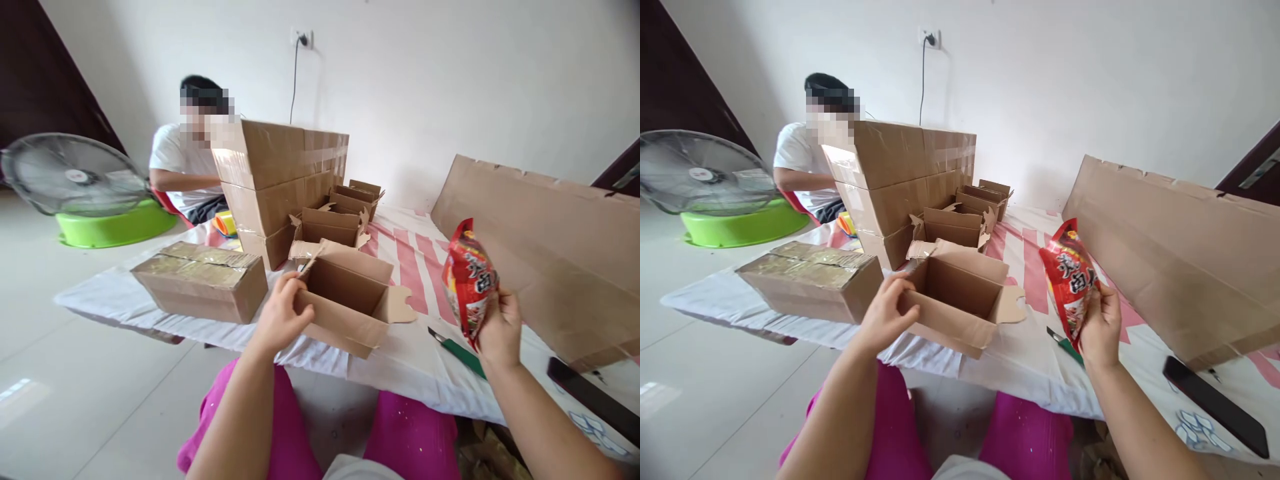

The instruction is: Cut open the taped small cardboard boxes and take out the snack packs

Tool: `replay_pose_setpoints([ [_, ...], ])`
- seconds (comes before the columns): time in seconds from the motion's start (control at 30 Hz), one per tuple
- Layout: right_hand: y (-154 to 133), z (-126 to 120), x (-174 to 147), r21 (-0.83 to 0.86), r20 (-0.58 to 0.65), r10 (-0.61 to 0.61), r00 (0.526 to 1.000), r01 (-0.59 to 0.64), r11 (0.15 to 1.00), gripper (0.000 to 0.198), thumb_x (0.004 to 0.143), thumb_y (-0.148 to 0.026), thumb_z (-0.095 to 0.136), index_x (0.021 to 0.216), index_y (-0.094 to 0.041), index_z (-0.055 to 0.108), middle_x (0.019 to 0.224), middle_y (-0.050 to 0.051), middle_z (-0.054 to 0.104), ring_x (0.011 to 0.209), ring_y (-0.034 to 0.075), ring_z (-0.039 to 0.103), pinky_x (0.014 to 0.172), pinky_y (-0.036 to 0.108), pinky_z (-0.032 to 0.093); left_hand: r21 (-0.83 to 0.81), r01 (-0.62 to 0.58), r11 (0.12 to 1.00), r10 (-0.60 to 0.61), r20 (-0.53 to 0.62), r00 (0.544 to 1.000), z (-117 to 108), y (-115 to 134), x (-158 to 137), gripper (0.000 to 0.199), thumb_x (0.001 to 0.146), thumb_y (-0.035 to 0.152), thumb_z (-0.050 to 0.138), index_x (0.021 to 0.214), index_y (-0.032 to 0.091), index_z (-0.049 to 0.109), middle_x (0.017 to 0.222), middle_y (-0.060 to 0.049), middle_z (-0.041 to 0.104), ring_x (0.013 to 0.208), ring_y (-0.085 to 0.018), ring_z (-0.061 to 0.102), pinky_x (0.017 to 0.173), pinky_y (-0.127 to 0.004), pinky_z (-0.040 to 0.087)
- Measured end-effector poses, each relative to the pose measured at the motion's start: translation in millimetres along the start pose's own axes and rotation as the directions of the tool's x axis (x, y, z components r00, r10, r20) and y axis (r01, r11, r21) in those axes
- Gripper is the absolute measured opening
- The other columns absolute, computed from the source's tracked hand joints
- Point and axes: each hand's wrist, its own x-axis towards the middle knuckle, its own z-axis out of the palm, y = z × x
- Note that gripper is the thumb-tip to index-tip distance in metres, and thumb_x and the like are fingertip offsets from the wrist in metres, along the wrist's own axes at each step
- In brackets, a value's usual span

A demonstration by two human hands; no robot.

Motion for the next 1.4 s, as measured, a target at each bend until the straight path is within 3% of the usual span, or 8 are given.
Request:
replay_pose_setpoints([
  [0.2,33.8,-18.9,-29.8,-0.306,0.365,-0.187,0.912,0.307,0.901,0.016,0.091,-0.036,0.055,0.093,-0.021,0.061,0.118,0.01,0.061,0.097,0.022,0.062,0.081,0.04,0.052,0.12,0.311,0.943,-0.217,-0.488,0.846,-7.7,-20.9,2.5,0.027,0.067,0.008,0.053,0.091,0.02,0.054,0.128,-0.013,0.051,0.126,-0.036,0.045,0.105,-0.059,0.034],
  [0.3,51.4,-25.8,-50.0,-0.298,0.569,-0.328,0.754,0.561,0.773,0.01,0.092,-0.025,0.053,0.093,-0.022,0.063,0.116,0.011,0.059,0.112,0.025,0.057,0.095,0.046,0.048,0.117,0.071,0.991,0.036,-0.722,0.691,7.3,-2.6,-4.8,0.032,0.067,0.002,0.052,0.094,0.02,0.052,0.126,-0.014,0.051,0.127,-0.034,0.042,0.107,-0.059,0.031],
  [0.4,68.8,-32.2,-70.4,-0.284,0.686,-0.311,0.658,0.636,0.717,0.013,0.093,-0.019,0.051,0.096,-0.024,0.063,0.121,0.01,0.056,0.117,0.025,0.054,0.098,0.046,0.048,0.154,-0.351,0.924,0.346,-0.73,0.589,31.8,30.3,-25.1,0.033,0.068,0.001,0.056,0.093,0.021,0.051,0.114,-0.01,0.054,0.116,-0.027,0.05,0.099,-0.049,0.042],
  [0.53,93.5,-40.1,-89.2,-0.363,0.679,-0.274,0.681,0.636,0.681,0.016,0.095,-0.025,0.05,0.106,-0.025,0.061,0.123,0.011,0.056,0.118,0.027,0.053,0.097,0.05,0.048,-0.205,-0.667,0.716,0.61,-0.281,0.741,85.8,66.4,-58.6,0.037,0.077,0.004,0.048,0.111,0.02,0.05,0.112,-0.011,0.058,0.108,-0.022,0.057,0.087,-0.038,0.051],
  [0.7,114.8,-42.4,-94.2,-0.524,0.512,-0.197,0.836,0.486,0.7,0.044,0.093,-0.04,0.051,0.132,-0.019,0.046,0.141,0.018,0.044,0.132,0.033,0.042,0.105,0.057,0.041,-0.097,-0.277,0.956,0.291,0.207,0.934,160.1,58.6,-68.3,0.05,0.089,0.03,0.052,0.136,0.017,0.043,0.145,-0.021,0.043,0.139,-0.038,0.036,0.106,-0.058,0.039],
  [0.77,119.7,-41.6,-93.3,-0.548,0.445,-0.162,0.881,0.411,0.728,0.047,0.093,-0.044,0.049,0.131,-0.016,0.046,0.138,0.021,0.045,0.131,0.033,0.043,0.106,0.057,0.04,-0.076,-0.131,0.988,0.148,0.3,0.942,175.6,46.8,-65.5,0.052,0.092,0.038,0.049,0.139,0.017,0.042,0.148,-0.021,0.04,0.137,-0.036,0.04,0.106,-0.055,0.041],
  [1.1,129.3,-43.0,-97.2,-0.547,0.232,0.244,0.942,-0.081,0.833,0.078,0.08,-0.062,0.058,0.138,-0.013,0.039,0.117,0.02,0.064,0.107,0.032,0.065,0.093,0.051,0.052,-0.136,-0.049,0.989,0.08,0.232,0.969,182.6,29.0,-62.9,0.064,0.087,0.041,0.057,0.141,0.014,0.036,0.146,-0.022,0.043,0.136,-0.033,0.043,0.108,-0.052,0.04],
  [1.4,109.1,-60.1,-139.2,-0.469,0.418,0.2,0.886,0.022,0.883,0.09,0.083,-0.046,0.061,0.154,-0.015,0.016,0.125,0.018,0.065,0.114,0.031,0.065,0.092,0.045,0.055,-0.164,0.0,0.986,0.057,0.343,0.938,170.1,37.0,-59.5,0.065,0.085,0.038,0.059,0.141,0.014,0.036,0.135,-0.02,0.057,0.124,-0.033,0.056,0.103,-0.051,0.045],
])
